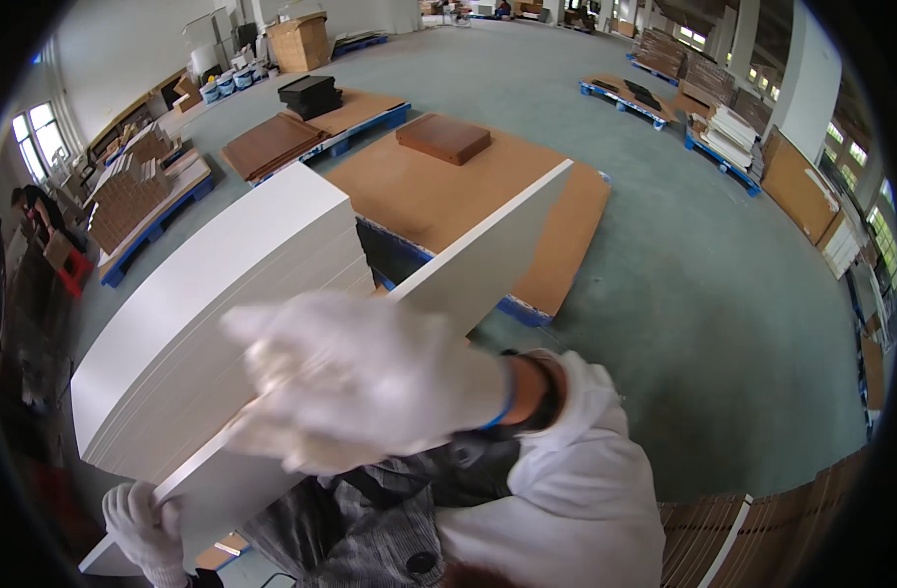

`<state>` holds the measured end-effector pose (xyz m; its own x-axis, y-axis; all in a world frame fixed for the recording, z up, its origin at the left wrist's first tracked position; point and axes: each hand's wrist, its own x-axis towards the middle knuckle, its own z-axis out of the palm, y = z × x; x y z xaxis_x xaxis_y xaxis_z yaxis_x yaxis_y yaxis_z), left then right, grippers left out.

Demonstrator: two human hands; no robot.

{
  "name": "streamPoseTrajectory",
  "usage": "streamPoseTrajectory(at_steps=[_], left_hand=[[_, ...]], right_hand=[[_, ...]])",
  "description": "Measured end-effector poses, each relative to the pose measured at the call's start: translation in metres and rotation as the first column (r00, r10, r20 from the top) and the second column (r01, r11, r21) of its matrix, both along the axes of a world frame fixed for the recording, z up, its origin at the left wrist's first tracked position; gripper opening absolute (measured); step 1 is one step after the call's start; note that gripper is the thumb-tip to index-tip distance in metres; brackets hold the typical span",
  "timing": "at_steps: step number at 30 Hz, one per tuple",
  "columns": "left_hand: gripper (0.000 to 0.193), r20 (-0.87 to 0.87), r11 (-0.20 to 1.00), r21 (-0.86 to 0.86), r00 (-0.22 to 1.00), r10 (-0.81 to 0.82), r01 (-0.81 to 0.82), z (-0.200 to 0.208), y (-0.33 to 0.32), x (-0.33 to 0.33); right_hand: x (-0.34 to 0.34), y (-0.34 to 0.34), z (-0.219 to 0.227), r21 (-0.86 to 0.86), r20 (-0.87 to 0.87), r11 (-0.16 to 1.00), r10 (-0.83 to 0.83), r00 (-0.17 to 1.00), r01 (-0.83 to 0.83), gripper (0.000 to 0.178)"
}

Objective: The recorder is cleaning and inspecting white panels, likely for furniture assembly, using a cloth and scraper.

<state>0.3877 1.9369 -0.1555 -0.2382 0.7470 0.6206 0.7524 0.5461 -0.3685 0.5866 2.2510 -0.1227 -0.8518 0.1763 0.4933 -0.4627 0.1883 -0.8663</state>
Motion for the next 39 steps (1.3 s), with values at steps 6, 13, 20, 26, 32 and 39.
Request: streamPoseTrajectory(at_steps=[6, 13, 20, 26, 32, 39], left_hand=[[0.043, 0.098, 1.0, -0.01, 0.995, 0.025, -0.024, -0.009, 0.015, 0.011], [0.044, 0.028, 0.926, 0.302, 0.973, 0.227, -0.225, -0.007, -0.081, -0.003], [0.048, 0.155, 0.552, 0.714, 0.867, 0.474, -0.43, -0.017, -0.15, -0.002], [0.043, 0.634, -0.12, 0.747, 0.755, -0.169, -0.654, -0.029, -0.177, 0.027], [0.039, 0.402, -0.272, 0.459, 0.471, -0.785, -0.846, -0.013, -0.16, 0.072], [0.011, 0.451, -0.255, 0.468, 0.477, -0.754, -0.846, -0.022, -0.181, 0.082]], right_hand=[[-0.075, -0.054, -0.036, 0.823, -0.535, 0.149, -0.126, 0.836, 0.549, 0.028], [0.069, 0.14, -0.049, 0.749, -0.271, 0.236, -0.744, 0.611, 0.619, 0.022], [0.195, 0.389, -0.103, 0.36, 0.013, 0.363, -0.923, 0.384, 0.86, 0.039], [0.222, 0.355, -0.148, -0.466, 0.279, 0.291, -0.848, 0.451, 0.835, 0.054], [0.242, 0.325, -0.15, -0.497, 0.584, 0.374, -0.523, 0.621, 0.783, 0.05], [0.248, 0.331, -0.164, -0.366, 0.639, 0.438, -0.522, 0.564, 0.821, 0.046]])
